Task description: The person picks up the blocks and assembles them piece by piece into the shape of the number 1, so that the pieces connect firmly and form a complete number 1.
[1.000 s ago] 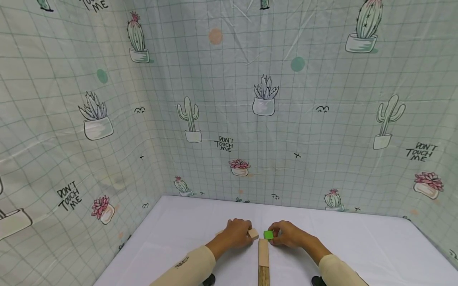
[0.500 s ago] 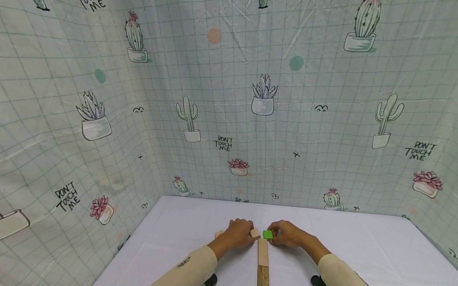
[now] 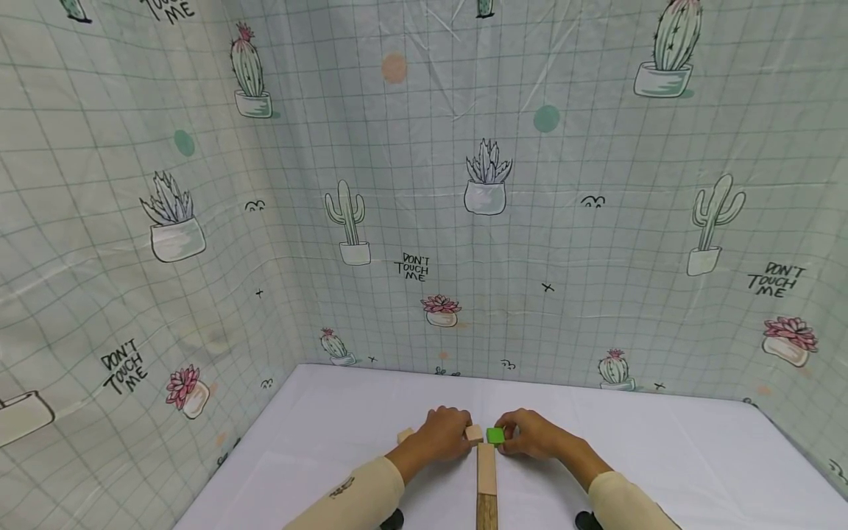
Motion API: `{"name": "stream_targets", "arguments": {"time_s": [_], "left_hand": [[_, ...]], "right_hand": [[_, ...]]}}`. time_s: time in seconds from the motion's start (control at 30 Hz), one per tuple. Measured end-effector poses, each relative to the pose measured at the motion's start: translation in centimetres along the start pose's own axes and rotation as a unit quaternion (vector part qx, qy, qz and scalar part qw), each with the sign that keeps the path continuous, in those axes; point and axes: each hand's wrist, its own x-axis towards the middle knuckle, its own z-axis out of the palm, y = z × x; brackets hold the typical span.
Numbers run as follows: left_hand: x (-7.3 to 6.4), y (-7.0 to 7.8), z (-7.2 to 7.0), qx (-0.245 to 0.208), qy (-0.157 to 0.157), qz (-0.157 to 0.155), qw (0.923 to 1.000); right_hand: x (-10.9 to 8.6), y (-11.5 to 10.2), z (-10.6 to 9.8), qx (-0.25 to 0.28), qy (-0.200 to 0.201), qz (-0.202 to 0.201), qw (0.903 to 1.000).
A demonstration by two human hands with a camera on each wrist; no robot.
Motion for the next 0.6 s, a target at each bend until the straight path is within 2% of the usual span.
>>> {"name": "stream_targets", "arguments": {"time_s": [0.6], "left_hand": [[0.11,0.37,-0.20,-0.007,0.001,0.019,0.9998]], "right_hand": [[0.03,0.12,0.20,-0.016,0.001,0.016,0.9997]]}}
